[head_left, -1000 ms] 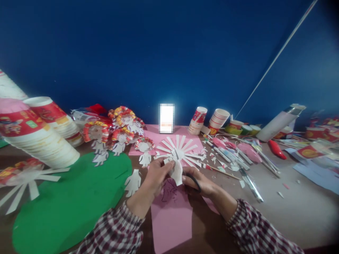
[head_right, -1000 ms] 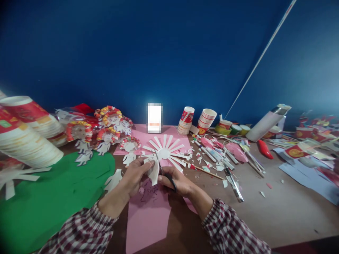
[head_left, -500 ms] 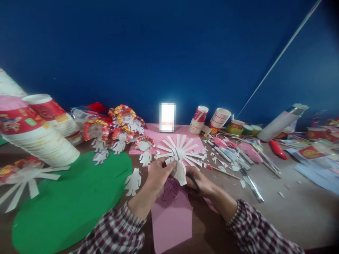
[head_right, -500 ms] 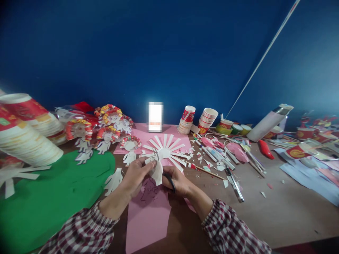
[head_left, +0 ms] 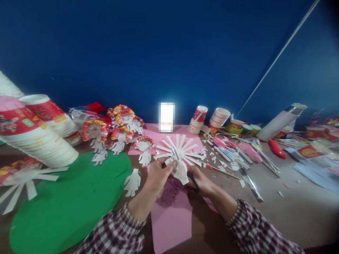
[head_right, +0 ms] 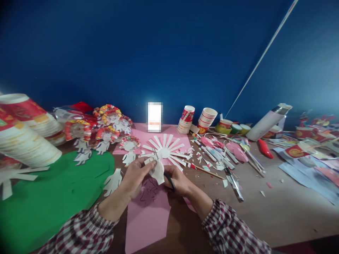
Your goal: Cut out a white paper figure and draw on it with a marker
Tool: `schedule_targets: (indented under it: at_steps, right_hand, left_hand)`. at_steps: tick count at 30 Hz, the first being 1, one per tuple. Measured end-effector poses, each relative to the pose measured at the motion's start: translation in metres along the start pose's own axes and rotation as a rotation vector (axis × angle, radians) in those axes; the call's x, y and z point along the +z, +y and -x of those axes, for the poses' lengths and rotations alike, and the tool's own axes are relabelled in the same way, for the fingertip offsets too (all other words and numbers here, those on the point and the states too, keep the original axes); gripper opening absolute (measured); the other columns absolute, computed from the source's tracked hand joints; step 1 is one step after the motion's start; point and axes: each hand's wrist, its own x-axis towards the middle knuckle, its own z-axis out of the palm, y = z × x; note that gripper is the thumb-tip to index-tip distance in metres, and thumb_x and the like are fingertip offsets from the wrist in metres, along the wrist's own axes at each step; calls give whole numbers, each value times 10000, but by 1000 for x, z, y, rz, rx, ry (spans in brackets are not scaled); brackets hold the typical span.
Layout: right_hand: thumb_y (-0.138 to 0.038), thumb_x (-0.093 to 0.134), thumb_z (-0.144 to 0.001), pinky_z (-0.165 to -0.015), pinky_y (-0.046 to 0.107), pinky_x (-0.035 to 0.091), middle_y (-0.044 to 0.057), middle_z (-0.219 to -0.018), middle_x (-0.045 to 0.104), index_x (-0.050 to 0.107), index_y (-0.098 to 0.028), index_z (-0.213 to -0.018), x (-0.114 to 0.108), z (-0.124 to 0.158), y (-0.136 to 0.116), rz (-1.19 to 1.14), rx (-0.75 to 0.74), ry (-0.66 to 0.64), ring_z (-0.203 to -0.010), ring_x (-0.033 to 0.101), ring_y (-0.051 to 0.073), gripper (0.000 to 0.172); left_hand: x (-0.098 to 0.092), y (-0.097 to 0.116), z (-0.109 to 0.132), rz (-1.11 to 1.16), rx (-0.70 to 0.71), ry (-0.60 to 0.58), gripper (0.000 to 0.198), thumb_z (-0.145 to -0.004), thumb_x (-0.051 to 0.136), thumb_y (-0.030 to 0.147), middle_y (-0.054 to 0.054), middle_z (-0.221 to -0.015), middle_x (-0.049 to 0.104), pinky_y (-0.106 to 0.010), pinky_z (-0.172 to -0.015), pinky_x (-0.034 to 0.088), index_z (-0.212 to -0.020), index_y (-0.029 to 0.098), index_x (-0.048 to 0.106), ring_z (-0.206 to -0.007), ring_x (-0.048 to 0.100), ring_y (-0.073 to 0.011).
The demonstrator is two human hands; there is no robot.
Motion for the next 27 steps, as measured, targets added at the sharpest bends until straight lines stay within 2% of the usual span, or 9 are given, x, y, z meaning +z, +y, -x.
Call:
schedule_targets:
  at_steps: [5, 9, 13, 20, 27]
  right_hand:
    - [-440, 753, -646, -390, 171, 289, -51, -476, 434, 505, -144, -620, -1, -1, -2, 55, 7, -1, -411, 377, 56, 387]
    - [-402, 754, -640, -411, 170, 300, -54, -498, 444, 513, -142, -627, -3, -1, 0, 83, -17, 7, -434, 365, 50, 355]
    - [-370, 760, -651, -415, 164, 297, -53, -524, 455, 524, -136, -660, -5, 0, 5, 52, -26, 18, -442, 351, 43, 332]
    - [-420, 757, -666, -415, 173, 283, -53, -522, 443, 533, -141, -700, -5, 1, 5, 67, -3, 23, -440, 337, 48, 360]
    - [-467, 731, -655, -452, 194, 267, -39, -544, 427, 518, -144, -629, -1, 1, -5, 137, -26, 23, -501, 310, 64, 387]
  left_hand:
    - [1, 4, 0, -34, 66, -10, 244, -731, 697, 392, 5, -587, 605, -208, -529, 426, -714, 151, 656, -546, 542, -110]
    - [2, 5, -1, 3, 26, 12, 245, -671, 748, 372, -5, -579, 626, -206, -521, 436, -672, 142, 663, -528, 547, -107]
    - [3, 4, 0, 58, -6, -16, 257, -651, 772, 369, -16, -597, 648, -214, -550, 465, -672, 135, 670, -555, 577, -117]
    - [3, 3, 0, 87, -11, -42, 270, -656, 776, 376, -20, -613, 654, -230, -566, 482, -685, 126, 678, -555, 585, -121]
    - [1, 3, 0, 53, -5, -14, 254, -657, 767, 377, -5, -583, 639, -220, -526, 461, -677, 137, 685, -518, 567, -114]
